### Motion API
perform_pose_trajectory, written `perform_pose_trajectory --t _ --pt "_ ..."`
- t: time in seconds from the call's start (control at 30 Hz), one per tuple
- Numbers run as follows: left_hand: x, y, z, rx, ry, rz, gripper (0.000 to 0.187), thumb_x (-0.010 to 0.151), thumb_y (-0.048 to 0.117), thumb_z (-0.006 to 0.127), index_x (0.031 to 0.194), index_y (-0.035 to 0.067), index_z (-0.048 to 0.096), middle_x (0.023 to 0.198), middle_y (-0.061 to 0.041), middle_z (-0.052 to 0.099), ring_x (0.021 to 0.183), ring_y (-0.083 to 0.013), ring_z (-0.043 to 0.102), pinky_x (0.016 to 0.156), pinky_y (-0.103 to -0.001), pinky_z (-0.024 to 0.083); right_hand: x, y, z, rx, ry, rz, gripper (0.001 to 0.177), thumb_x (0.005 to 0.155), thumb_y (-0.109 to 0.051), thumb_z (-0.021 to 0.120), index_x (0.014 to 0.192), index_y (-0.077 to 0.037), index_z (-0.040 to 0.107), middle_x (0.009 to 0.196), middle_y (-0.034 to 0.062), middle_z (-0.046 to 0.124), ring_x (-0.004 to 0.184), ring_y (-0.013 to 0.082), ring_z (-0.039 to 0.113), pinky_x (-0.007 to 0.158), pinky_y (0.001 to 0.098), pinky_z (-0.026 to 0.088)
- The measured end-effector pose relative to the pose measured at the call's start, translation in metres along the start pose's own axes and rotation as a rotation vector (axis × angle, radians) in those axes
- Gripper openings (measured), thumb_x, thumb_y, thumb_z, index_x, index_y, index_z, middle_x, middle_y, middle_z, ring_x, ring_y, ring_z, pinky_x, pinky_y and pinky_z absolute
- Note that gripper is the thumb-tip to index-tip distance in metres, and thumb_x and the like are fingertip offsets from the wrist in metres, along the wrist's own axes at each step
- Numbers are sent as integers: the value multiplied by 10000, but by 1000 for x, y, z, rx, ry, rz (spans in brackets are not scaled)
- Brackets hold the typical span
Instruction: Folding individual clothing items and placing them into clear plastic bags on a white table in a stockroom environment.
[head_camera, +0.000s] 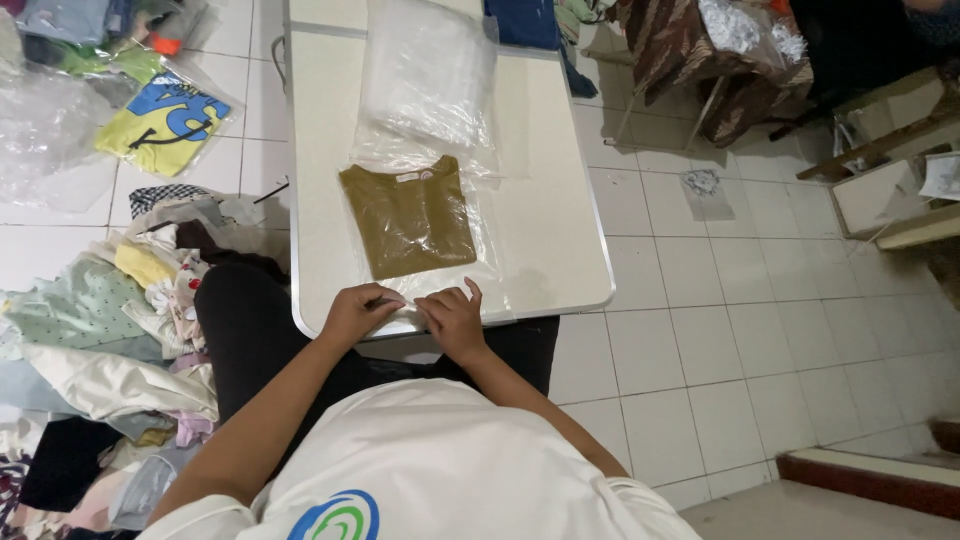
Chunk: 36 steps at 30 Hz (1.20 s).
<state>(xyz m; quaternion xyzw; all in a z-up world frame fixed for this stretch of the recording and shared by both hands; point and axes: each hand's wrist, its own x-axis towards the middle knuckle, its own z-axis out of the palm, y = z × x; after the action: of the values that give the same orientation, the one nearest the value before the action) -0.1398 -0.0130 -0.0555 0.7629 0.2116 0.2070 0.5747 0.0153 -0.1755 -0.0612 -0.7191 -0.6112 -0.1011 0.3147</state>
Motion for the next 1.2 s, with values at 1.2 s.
perform_pose_trajectory --t 1.2 --pt "-14 5 4 -21 27 28 71 908 112 780 961 106 827 920 -80 824 942 -265 767 875 -400 583 35 -29 -32 212 -260 249 78 996 -199 691 1004 -172 764 877 -10 710 874 195 662 1042 491 398"
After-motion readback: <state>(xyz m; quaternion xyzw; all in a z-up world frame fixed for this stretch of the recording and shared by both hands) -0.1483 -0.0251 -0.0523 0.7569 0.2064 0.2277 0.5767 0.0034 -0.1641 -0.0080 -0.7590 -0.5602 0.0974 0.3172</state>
